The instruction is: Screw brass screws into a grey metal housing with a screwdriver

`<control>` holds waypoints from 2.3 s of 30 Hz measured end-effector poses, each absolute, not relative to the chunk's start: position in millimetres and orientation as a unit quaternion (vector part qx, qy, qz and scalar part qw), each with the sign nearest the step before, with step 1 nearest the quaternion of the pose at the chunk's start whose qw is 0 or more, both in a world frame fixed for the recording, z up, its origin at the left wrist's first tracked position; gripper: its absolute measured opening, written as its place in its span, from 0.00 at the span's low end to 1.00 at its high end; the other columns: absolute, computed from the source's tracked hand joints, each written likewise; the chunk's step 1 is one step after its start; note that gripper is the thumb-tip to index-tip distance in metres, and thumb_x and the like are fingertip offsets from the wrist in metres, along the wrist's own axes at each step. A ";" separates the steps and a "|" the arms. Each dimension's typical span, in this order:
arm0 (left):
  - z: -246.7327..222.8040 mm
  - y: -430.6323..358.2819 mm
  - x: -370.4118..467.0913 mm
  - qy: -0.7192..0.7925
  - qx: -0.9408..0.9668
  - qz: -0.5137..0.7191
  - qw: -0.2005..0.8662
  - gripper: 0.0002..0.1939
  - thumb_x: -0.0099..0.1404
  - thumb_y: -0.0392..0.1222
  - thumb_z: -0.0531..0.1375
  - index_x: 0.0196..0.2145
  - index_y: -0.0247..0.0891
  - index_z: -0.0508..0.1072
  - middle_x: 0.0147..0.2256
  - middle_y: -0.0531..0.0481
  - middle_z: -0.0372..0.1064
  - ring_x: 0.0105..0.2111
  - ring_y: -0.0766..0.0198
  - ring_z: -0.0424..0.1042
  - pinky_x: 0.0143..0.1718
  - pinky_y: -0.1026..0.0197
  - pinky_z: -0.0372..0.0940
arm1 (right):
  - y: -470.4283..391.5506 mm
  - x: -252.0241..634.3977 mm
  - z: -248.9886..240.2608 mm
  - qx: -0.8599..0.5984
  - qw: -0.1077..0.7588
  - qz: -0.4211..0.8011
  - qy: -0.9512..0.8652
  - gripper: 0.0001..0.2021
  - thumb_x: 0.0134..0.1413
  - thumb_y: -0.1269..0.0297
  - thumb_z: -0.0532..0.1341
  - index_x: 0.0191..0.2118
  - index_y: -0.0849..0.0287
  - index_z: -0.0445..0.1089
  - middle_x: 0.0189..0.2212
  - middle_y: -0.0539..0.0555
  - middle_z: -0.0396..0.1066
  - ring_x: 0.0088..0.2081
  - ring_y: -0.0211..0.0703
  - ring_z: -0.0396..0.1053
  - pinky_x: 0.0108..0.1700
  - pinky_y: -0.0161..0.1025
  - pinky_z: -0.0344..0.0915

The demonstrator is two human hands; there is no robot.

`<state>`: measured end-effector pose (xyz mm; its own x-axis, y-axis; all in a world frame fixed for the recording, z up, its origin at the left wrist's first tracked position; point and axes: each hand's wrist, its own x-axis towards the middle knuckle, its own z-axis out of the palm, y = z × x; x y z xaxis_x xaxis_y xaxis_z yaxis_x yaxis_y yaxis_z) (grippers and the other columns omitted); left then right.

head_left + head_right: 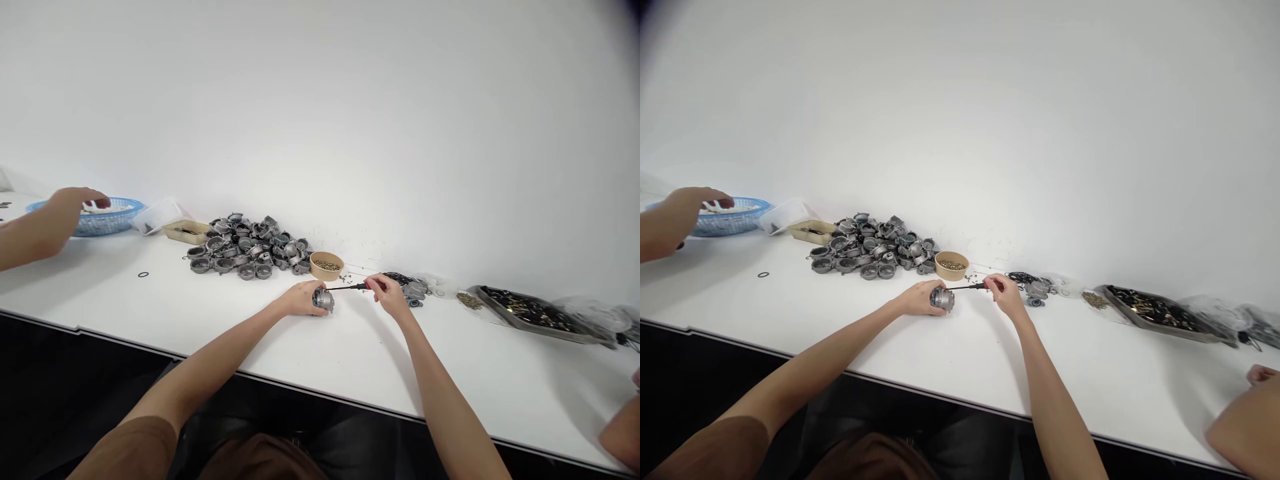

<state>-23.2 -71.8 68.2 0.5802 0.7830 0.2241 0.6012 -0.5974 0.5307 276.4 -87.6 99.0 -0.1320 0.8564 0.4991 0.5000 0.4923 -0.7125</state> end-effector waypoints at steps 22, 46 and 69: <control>60.3 -62.9 -26.3 0.393 0.871 0.222 0.193 0.37 0.54 0.62 0.68 0.57 0.46 0.67 0.56 0.47 0.71 0.55 0.46 0.70 0.57 0.52 0.64 | -87.6 278.3 96.1 -0.442 0.458 0.213 -0.742 0.19 0.58 0.45 0.64 0.39 0.58 0.74 0.40 0.58 0.73 0.26 0.39 0.71 0.31 0.39 0.72; 60.7 -61.6 -28.9 0.385 0.876 0.222 0.187 0.37 0.55 0.64 0.67 0.58 0.46 0.67 0.58 0.48 0.70 0.56 0.46 0.70 0.56 0.53 0.64 | -95.6 270.6 108.3 -0.522 0.409 0.323 -0.674 0.22 0.54 0.43 0.64 0.27 0.60 0.69 0.18 0.46 0.57 0.20 0.34 0.57 0.25 0.35 0.65; 62.0 -59.8 -31.5 0.398 0.874 0.220 0.172 0.41 0.54 0.63 0.69 0.61 0.46 0.68 0.60 0.47 0.69 0.59 0.45 0.68 0.59 0.52 0.63 | -87.8 265.2 98.8 -0.529 0.477 0.418 -0.564 0.18 0.39 0.52 0.73 0.29 0.63 0.73 0.18 0.46 0.59 0.20 0.31 0.53 0.23 0.33 0.56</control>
